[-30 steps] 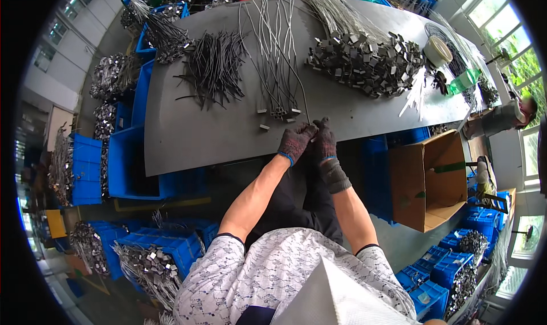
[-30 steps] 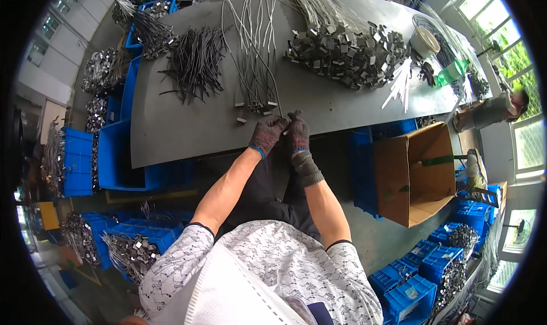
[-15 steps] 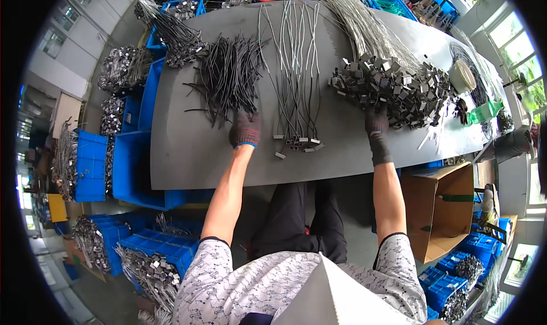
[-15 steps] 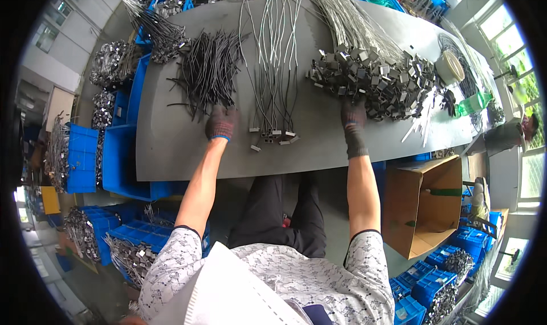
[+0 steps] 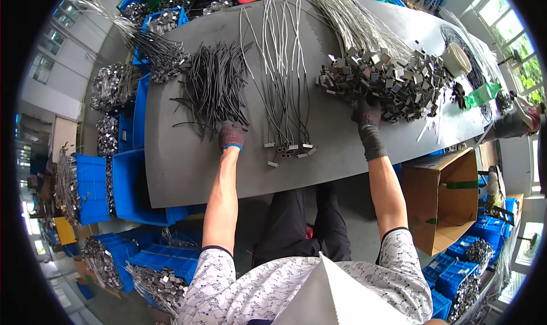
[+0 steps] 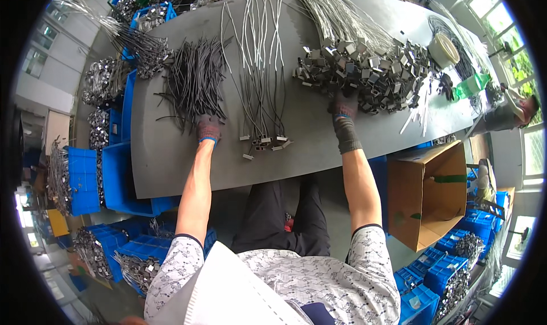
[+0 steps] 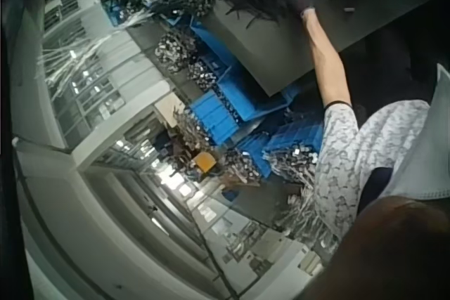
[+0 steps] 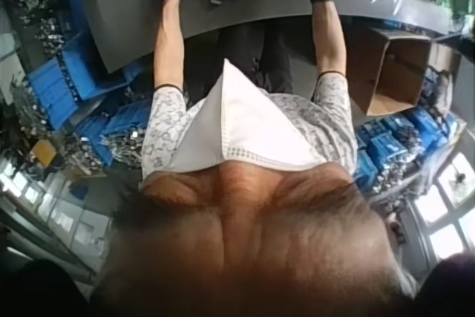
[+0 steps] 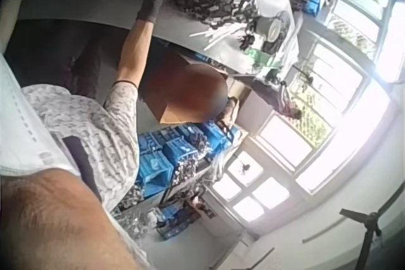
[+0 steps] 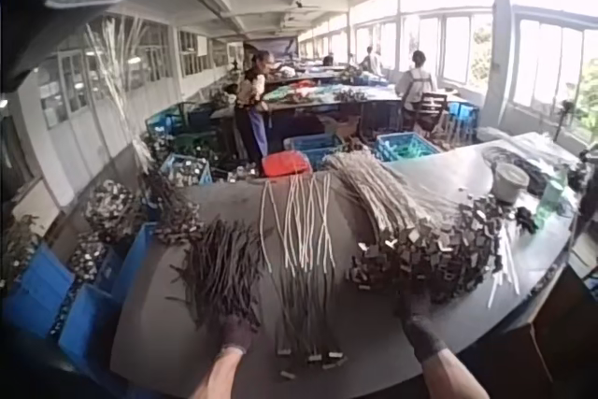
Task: Sorting and grouping electronic wire harnesses by length and connector type at a manual assembly station.
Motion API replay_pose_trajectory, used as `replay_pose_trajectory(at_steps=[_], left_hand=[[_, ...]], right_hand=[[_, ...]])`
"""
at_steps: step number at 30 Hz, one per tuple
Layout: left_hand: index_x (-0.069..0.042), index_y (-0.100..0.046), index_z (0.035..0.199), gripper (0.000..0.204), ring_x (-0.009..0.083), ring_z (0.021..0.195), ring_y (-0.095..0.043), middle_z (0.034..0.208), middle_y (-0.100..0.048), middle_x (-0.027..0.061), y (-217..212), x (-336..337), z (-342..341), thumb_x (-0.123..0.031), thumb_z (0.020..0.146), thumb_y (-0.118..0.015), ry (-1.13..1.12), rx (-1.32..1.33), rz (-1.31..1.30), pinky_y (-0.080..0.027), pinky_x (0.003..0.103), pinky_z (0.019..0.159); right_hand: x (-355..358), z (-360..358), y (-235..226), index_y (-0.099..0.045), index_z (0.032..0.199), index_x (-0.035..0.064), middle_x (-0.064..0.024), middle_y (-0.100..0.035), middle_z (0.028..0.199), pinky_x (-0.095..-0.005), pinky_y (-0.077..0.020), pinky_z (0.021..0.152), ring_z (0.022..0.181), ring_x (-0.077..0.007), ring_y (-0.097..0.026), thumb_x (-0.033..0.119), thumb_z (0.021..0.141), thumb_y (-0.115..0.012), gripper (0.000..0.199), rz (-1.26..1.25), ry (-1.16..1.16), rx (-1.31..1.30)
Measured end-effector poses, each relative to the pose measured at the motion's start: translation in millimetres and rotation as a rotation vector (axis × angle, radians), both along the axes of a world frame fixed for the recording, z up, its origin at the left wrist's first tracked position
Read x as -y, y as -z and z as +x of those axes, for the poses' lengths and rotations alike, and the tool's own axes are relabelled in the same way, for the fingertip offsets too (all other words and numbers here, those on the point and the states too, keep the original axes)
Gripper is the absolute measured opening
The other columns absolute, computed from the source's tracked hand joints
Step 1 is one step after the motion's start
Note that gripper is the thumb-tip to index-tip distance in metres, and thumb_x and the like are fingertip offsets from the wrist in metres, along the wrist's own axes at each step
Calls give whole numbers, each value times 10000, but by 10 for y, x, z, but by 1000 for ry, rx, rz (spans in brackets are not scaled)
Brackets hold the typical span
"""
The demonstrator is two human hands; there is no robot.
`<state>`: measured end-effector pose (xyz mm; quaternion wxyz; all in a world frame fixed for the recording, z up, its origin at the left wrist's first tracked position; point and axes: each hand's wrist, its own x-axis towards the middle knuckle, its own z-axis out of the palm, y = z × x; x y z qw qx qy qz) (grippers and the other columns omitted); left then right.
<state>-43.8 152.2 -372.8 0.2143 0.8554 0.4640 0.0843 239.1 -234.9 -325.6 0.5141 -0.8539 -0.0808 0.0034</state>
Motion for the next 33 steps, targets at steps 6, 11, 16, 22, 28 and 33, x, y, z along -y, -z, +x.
replay_pose_trajectory(at_steps=[6, 11, 16, 22, 28, 33], left_hand=[[-34, -580, 1015, 284, 226, 462, -639, 658, -633, 124, -286, 690, -315, -313, 975, -551, -186, 412, -644, -516, 358, 402], [-29, -584, 990, 261, 214, 451, -627, 641, -613, 104, -302, 927, -624, -286, 981, -540, -230, 418, -582, -512, 335, 405], [-69, -594, 944, 214, 202, 490, -640, 599, -616, 77, -275, 1032, -768, -280, 975, -572, -113, 476, -291, -507, 352, 470], [-79, -595, 934, 201, 200, 492, -639, 614, -630, 78, -300, 1125, -669, -276, 973, -587, -173, 572, -348, -508, 355, 482], [-63, -599, 957, 213, 180, 444, -611, 645, -644, 69, -484, 1012, -731, -273, 983, -571, -271, 607, -543, -492, 326, 408], [-86, -627, 984, 196, 136, 435, -585, 729, -682, 53, -460, 968, -534, -274, 983, -574, -258, 653, -834, -458, 297, 369]], right_hand=[[65, 315, 29, -476, 1372, 76, -196, -685, 1057, -446, -535, 761, 892, -369, -675, 484, 858, -662, 682, -169, 131, -51], [-117, 71, -242, -512, 1372, 84, -258, -647, 1214, -456, -511, 877, 1078, -423, -639, 562, 860, -621, 709, -461, 40, 86], [-123, -280, -184, -656, 1150, -7, -270, -673, 1074, -494, -488, 851, 992, -450, -631, 593, 879, -595, 661, -326, 120, 38], [-139, -113, 202, -641, 1159, -35, -251, -673, 956, -496, -476, 779, 904, -423, -642, 583, 921, -570, 665, 24, 123, -133], [480, -674, -89, -612, 1155, -32, -179, -686, 944, -373, -559, 678, 768, -249, -685, 334, 994, -558, 404, 295, -320, -592], [2160, -1453, 288, -660, 1106, 47, -123, -713, 1002, -337, -562, 677, 769, -236, -697, 209, 932, -631, 240, -351, -553, -90]])
